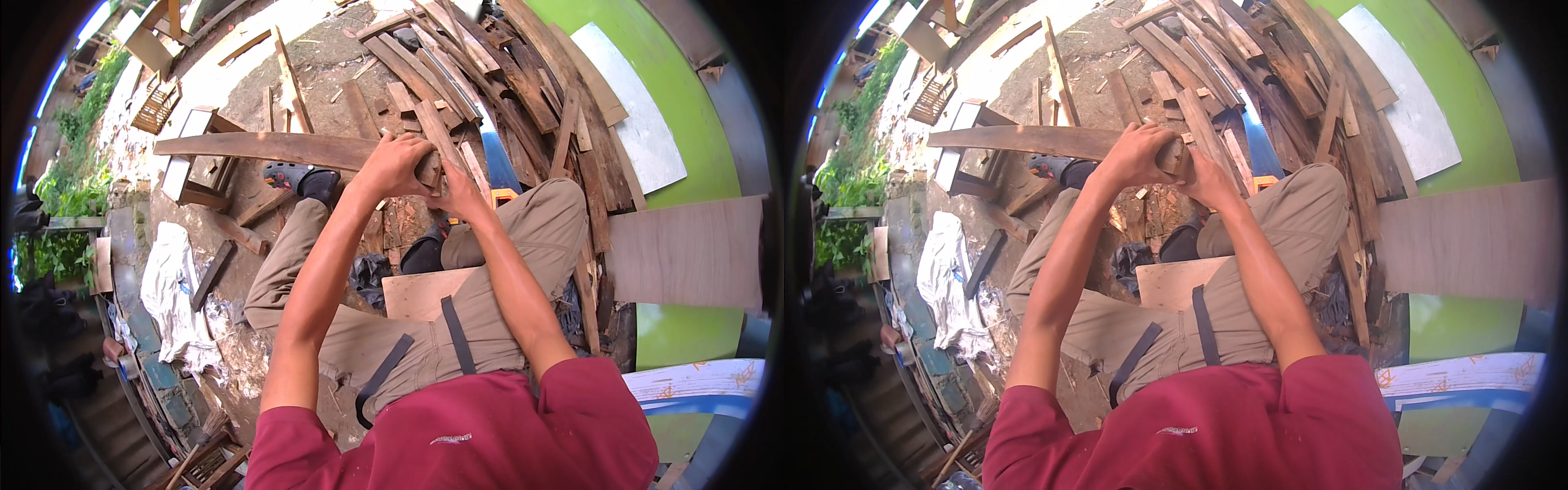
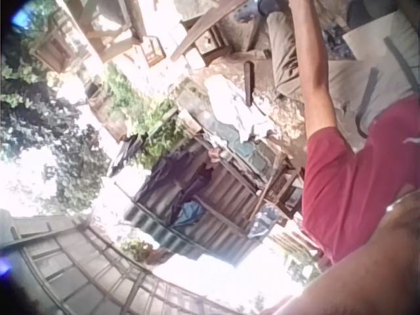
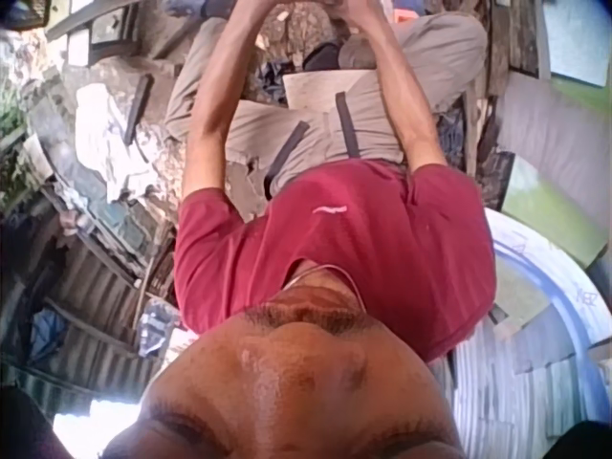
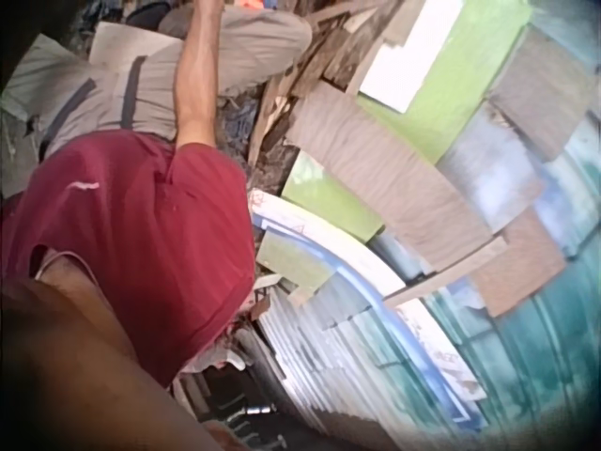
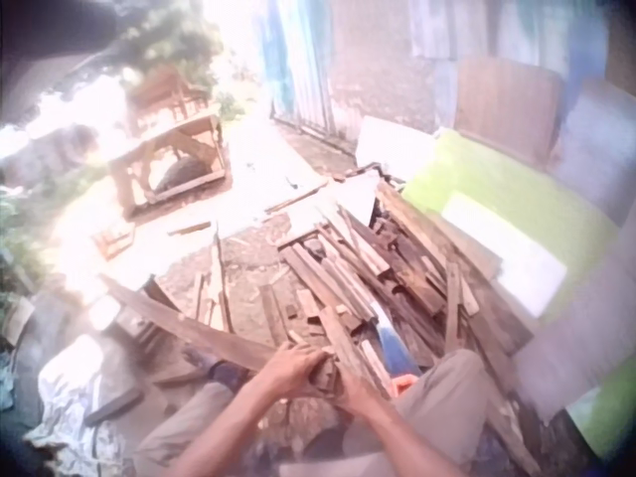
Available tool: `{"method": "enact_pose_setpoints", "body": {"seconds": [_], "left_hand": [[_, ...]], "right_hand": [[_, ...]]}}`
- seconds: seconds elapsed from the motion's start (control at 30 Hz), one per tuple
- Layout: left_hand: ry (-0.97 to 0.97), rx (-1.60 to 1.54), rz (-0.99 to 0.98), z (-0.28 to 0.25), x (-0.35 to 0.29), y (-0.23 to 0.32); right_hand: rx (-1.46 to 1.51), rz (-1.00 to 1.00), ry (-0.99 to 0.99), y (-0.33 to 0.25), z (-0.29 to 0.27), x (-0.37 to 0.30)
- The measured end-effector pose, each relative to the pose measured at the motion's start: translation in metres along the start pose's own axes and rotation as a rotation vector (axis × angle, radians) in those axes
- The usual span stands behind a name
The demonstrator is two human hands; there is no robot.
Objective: The person sits on the ground and assembles a small wooden structure. They use a hammer to drive nails into the wood pieces to secure them together.
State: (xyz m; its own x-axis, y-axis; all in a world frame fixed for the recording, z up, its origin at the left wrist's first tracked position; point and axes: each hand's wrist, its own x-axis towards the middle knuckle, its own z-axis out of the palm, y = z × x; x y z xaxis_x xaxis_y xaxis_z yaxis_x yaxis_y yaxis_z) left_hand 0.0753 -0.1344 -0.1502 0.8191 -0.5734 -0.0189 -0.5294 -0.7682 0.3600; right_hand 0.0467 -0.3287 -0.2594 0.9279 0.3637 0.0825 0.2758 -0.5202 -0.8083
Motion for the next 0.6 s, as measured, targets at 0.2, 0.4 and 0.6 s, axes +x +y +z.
{"method": "enact_pose_setpoints", "body": {"seconds": [0.2,0.4,0.6], "left_hand": [[0.006,0.019,0.027,0.004,-0.004,-0.003],[0.092,-0.005,0.034,-0.001,-0.016,-0.002],[0.092,0.030,-0.043,-0.001,-0.034,-0.002]], "right_hand": [[0.123,0.029,-0.154,0.015,-0.016,-0.003],[0.137,0.033,-0.270,0.011,-0.033,-0.005],[0.101,-0.019,-0.216,-0.002,-0.033,-0.006]]}}
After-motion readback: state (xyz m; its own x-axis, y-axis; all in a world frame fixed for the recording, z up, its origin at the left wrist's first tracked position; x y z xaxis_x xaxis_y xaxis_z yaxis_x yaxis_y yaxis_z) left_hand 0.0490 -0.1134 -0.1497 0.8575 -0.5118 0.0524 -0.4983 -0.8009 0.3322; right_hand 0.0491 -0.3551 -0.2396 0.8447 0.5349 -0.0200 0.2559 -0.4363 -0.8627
